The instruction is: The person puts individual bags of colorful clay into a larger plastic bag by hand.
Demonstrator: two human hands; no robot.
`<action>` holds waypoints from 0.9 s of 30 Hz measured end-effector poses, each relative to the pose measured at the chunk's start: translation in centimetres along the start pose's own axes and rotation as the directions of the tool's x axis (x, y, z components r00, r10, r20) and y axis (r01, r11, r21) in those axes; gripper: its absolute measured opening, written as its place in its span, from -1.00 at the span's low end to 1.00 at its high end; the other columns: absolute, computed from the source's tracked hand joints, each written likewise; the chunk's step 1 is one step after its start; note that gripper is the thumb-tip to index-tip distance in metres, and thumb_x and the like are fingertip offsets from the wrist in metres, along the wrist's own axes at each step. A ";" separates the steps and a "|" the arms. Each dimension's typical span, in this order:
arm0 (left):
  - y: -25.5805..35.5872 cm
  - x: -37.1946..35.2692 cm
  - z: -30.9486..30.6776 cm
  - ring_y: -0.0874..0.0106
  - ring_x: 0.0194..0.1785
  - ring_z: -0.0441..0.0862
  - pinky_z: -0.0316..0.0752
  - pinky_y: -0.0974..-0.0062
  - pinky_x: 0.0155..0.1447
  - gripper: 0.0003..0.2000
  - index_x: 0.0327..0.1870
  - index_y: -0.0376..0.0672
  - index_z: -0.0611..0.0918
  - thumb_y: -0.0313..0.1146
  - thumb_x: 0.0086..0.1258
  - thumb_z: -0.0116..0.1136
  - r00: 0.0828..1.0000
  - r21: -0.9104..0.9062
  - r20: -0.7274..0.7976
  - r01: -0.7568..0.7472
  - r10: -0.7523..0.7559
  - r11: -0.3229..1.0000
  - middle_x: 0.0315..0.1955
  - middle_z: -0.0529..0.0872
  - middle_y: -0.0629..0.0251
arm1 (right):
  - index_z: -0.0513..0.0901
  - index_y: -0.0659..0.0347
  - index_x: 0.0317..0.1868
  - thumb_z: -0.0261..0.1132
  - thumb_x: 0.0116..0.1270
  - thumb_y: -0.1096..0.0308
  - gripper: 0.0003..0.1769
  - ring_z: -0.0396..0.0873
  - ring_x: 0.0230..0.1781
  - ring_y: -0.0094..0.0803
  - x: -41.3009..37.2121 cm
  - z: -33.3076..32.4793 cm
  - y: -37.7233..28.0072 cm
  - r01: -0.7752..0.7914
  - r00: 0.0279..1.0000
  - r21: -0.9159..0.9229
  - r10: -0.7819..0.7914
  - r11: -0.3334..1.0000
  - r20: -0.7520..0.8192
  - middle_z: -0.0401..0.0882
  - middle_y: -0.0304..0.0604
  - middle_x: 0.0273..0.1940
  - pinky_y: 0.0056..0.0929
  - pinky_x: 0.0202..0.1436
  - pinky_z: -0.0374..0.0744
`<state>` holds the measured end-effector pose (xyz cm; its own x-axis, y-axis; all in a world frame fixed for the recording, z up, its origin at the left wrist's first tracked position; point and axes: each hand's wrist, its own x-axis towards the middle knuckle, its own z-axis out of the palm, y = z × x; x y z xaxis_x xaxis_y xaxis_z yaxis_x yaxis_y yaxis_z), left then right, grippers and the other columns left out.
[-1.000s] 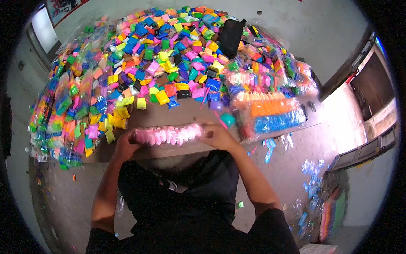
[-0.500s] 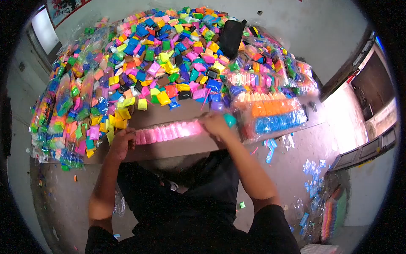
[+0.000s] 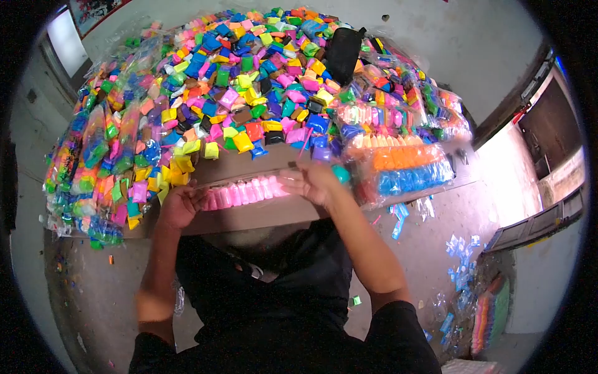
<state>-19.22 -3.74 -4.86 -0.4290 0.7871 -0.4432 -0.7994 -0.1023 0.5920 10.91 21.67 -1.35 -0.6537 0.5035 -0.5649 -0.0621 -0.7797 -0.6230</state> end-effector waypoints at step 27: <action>-8.1 -0.5 8.9 -0.02 0.52 0.47 0.29 -0.01 0.63 -0.33 0.41 -0.31 0.56 -0.30 0.26 0.49 0.439 0.428 0.893 -0.757 0.101 -0.494 0.43 0.56 -0.04 | 0.51 0.37 0.19 0.15 0.71 0.28 -0.70 0.79 0.07 0.11 0.2 0.7 0.1 0.045 0.998 -0.056 -0.048 0.997 -0.039 0.72 0.23 0.06 0.00 0.15 0.84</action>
<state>-8.82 2.13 -3.42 0.1067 0.8783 0.4660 0.8996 -0.2849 0.3311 10.24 21.46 -1.12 -0.6197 0.5544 -0.5555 -0.0497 -0.7341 -0.6772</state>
